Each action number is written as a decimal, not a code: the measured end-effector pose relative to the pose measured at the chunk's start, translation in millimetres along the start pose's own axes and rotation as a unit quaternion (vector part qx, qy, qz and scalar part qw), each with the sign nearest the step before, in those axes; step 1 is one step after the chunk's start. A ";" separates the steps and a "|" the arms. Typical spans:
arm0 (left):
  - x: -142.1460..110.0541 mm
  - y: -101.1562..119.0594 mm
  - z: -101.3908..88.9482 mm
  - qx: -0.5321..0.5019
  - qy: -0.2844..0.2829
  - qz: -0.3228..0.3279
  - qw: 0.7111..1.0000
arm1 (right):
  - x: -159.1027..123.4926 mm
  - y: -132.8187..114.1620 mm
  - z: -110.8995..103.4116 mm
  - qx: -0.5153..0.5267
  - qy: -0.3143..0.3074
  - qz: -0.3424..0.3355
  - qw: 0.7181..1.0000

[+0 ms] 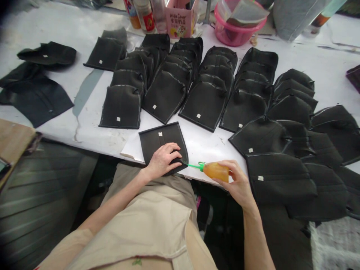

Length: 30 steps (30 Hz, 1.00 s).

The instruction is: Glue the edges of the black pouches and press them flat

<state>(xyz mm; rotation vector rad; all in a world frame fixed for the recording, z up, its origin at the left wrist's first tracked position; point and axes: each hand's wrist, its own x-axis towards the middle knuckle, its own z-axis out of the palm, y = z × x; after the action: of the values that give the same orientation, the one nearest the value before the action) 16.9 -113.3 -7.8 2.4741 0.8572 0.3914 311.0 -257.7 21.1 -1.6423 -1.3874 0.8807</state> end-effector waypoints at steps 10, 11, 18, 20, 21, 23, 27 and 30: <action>26.9 13.1 3.5 0.064 -0.007 -0.023 0.998 | -8.7 -4.5 -1.9 0.070 0.152 0.032 0.985; 32.3 14.8 4.6 0.070 -0.010 -0.026 0.997 | -9.8 -4.6 -0.9 0.070 0.166 0.031 0.983; 47.3 18.0 9.5 0.078 -0.003 -0.041 0.996 | -22.5 -12.8 3.7 0.007 0.183 -0.021 0.983; 46.2 17.4 9.6 0.076 -0.002 -0.044 0.996 | -26.7 -14.9 6.0 -0.018 0.170 -0.036 0.985; 45.7 17.2 9.7 0.074 -0.003 -0.046 0.996 | -28.4 -15.1 7.5 -0.031 0.164 -0.041 0.985; 45.2 16.9 9.7 0.071 -0.006 -0.049 0.996 | -30.9 -13.8 11.0 -0.054 0.157 -0.048 0.985; 45.0 16.5 10.1 0.069 -0.007 -0.050 0.996 | -32.1 -8.5 19.3 -0.093 0.163 -0.053 0.981; 44.8 16.3 10.1 0.070 -0.003 -0.046 0.996 | -32.1 -7.8 24.7 -0.110 0.176 -0.072 0.976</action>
<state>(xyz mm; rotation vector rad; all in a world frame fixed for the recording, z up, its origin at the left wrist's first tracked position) 63.3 -99.5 -2.8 2.5489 1.0248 0.3016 280.7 -285.4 17.7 -1.7359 -1.3666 0.3392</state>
